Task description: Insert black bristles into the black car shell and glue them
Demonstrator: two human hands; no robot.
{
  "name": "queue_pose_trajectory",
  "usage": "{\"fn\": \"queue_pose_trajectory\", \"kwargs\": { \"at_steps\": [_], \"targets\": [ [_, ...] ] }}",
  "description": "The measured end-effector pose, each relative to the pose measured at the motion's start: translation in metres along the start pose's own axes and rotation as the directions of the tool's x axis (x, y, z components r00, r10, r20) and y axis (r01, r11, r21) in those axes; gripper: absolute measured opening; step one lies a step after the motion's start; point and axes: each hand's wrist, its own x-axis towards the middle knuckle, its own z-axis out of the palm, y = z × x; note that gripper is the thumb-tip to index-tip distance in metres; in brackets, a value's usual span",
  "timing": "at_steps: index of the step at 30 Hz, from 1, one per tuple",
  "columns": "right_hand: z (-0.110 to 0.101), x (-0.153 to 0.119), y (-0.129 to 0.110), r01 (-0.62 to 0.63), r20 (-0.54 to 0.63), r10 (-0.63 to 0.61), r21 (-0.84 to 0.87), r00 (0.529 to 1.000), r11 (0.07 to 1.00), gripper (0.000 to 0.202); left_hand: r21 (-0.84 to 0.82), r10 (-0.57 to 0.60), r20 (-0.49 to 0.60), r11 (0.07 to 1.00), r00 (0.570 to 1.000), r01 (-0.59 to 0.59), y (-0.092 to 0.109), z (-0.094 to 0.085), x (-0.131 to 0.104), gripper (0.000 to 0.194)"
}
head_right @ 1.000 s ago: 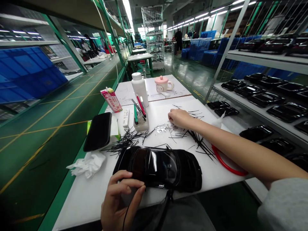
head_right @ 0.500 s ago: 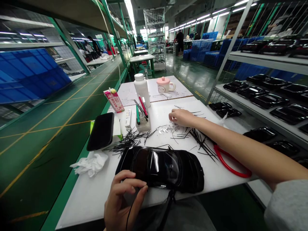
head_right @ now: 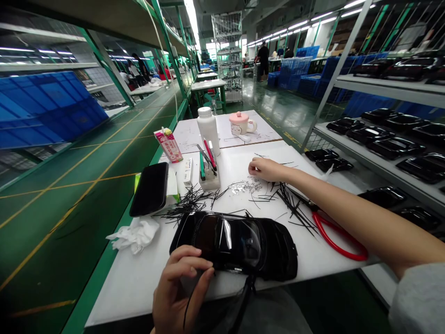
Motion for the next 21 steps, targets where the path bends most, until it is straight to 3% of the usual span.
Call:
{"fn": "queue_pose_trajectory", "kwargs": {
  "at_steps": [3,6,10,13,16,21],
  "targets": [
    [-0.005,-0.015,-0.018,-0.014,-0.042,0.021,0.172,0.999,0.985,0.025,-0.065,-0.059,-0.029,0.996,0.998,0.057,0.005,0.000,0.003,0.029],
    [-0.005,-0.044,-0.052,-0.003,-0.014,0.010,0.414,1.000,0.910,0.037,-0.180,-0.129,-0.051,0.976,0.990,0.118,0.017,0.002,0.008,0.028],
    [0.007,-0.095,-0.104,-0.030,0.116,-0.067,0.679,0.991,0.733,0.052,-0.412,-0.291,-0.010,0.873,0.957,0.261,0.034,0.011,0.015,0.034],
    [0.016,-0.125,-0.131,-0.110,0.205,-0.113,0.826,0.972,0.552,0.048,-0.450,-0.408,0.057,0.804,0.911,0.388,0.042,0.017,0.021,0.035],
    [0.019,-0.142,-0.143,-0.177,0.241,-0.121,0.904,0.963,0.389,0.034,-0.443,-0.436,0.085,0.789,0.896,0.425,0.045,0.020,0.026,0.032],
    [0.018,-0.149,-0.145,-0.183,0.228,-0.107,0.928,0.968,0.324,0.026,-0.403,-0.439,0.079,0.807,0.895,0.432,0.048,0.020,0.030,0.031]
  ]
}}
